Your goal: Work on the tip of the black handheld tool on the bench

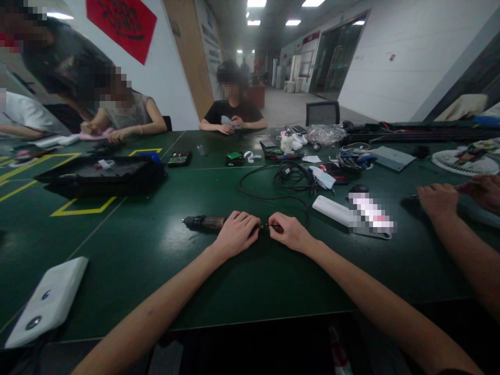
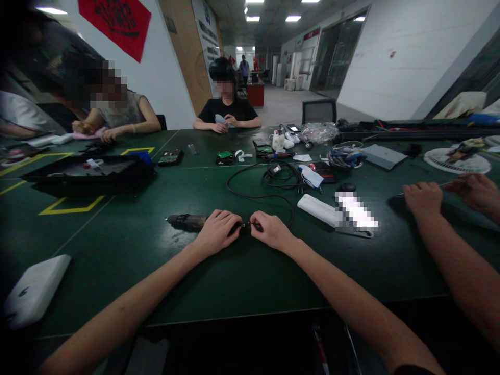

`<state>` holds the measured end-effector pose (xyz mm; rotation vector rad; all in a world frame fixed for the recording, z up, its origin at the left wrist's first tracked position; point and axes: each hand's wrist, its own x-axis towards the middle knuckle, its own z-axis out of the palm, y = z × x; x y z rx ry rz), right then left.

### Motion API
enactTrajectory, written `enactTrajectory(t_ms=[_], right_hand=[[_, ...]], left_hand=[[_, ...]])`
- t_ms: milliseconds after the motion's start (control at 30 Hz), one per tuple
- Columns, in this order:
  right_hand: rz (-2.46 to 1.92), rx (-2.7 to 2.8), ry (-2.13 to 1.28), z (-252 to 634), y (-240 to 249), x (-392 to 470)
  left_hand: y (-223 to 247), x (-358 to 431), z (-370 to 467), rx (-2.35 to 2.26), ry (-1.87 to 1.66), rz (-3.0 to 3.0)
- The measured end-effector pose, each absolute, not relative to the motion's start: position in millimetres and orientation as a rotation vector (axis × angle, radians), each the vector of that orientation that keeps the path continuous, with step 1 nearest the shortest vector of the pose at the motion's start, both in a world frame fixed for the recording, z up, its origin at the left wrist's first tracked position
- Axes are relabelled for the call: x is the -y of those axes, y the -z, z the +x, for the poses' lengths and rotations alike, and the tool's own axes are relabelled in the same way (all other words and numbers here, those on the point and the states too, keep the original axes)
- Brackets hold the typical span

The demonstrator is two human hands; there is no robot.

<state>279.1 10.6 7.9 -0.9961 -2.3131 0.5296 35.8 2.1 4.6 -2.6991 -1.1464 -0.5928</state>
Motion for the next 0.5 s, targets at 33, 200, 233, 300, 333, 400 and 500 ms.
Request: enactTrajectory(t_ms=[33, 200, 233, 300, 333, 400, 500], right_hand=[[-0.995, 2.314, -0.526, 279.0, -7.6, -10.6], [-0.990, 2.326, -0.505, 278.6, -6.5, -10.8], [-0.990, 2.328, -0.505, 278.7, -6.5, -10.9], [-0.992, 2.334, -0.504, 279.0, -6.6, -11.2], [-0.994, 2.339, -0.504, 279.1, -6.7, -11.3], [-0.996, 2.347, -0.500, 279.4, -6.7, -11.5], [-1.003, 2.348, -0.484, 279.4, -6.5, -11.7]], left_hand=[[-4.2, -2.5, 35.8, 1.144, 0.591, -2.697], [-4.4, -2.9, 36.0, 1.128, 0.595, -2.694], [-4.7, -2.8, 36.0, 1.129, 0.597, -2.695], [-5.2, -2.3, 36.1, 1.130, 0.596, -2.700], [-5.4, -2.0, 36.1, 1.130, 0.596, -2.702], [-5.4, -1.5, 36.0, 1.132, 0.595, -2.705], [-4.8, -1.5, 35.8, 1.134, 0.589, -2.702]])
